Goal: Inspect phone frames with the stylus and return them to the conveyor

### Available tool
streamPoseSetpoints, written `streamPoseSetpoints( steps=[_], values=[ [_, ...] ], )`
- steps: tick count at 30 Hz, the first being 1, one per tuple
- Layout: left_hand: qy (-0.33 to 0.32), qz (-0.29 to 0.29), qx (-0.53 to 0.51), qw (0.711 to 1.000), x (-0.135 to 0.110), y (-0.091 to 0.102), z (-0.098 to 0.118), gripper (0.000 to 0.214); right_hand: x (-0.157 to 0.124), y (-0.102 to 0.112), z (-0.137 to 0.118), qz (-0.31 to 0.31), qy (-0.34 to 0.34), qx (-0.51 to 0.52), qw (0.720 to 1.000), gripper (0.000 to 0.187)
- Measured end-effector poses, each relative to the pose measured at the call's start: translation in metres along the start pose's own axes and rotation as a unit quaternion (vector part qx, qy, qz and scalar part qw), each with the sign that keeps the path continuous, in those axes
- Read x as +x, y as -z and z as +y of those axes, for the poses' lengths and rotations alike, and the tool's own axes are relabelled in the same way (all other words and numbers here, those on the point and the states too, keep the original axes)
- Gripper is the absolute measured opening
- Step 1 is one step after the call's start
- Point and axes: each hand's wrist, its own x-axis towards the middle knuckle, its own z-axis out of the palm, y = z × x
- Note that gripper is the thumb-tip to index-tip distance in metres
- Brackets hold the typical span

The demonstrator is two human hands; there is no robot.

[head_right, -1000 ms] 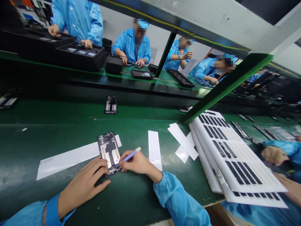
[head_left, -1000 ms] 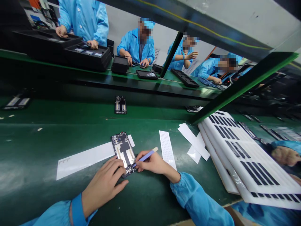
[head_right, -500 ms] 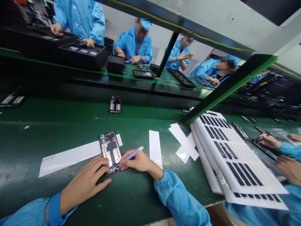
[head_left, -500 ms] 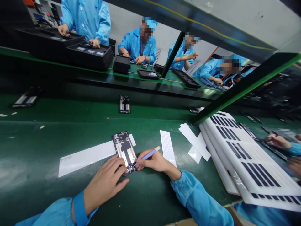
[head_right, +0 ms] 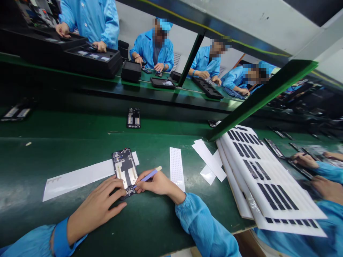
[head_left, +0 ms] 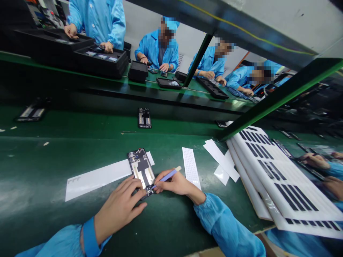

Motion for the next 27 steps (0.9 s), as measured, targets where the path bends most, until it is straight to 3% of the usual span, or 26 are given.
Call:
streamPoseSetpoints(
  steps=[12, 17, 27],
  values=[
    [-0.028, 0.003, 0.019, 0.999, -0.0024, -0.0013, -0.0029, 0.019, -0.0012, -0.0011, -0.0021, -0.001, -0.004, -0.009, 1.0, 0.041],
    [-0.031, -0.004, 0.017, 0.999, -0.0029, -0.0017, -0.0041, 0.019, -0.002, -0.0047, 0.0006, 0.03, 0.031, -0.012, 0.999, 0.041],
    [0.022, -0.003, -0.022, 1.0, -0.0024, -0.0018, -0.0025, 0.013, -0.0066, -0.0021, -0.0008, 0.018, 0.016, -0.074, 0.997, 0.037]
  ],
)
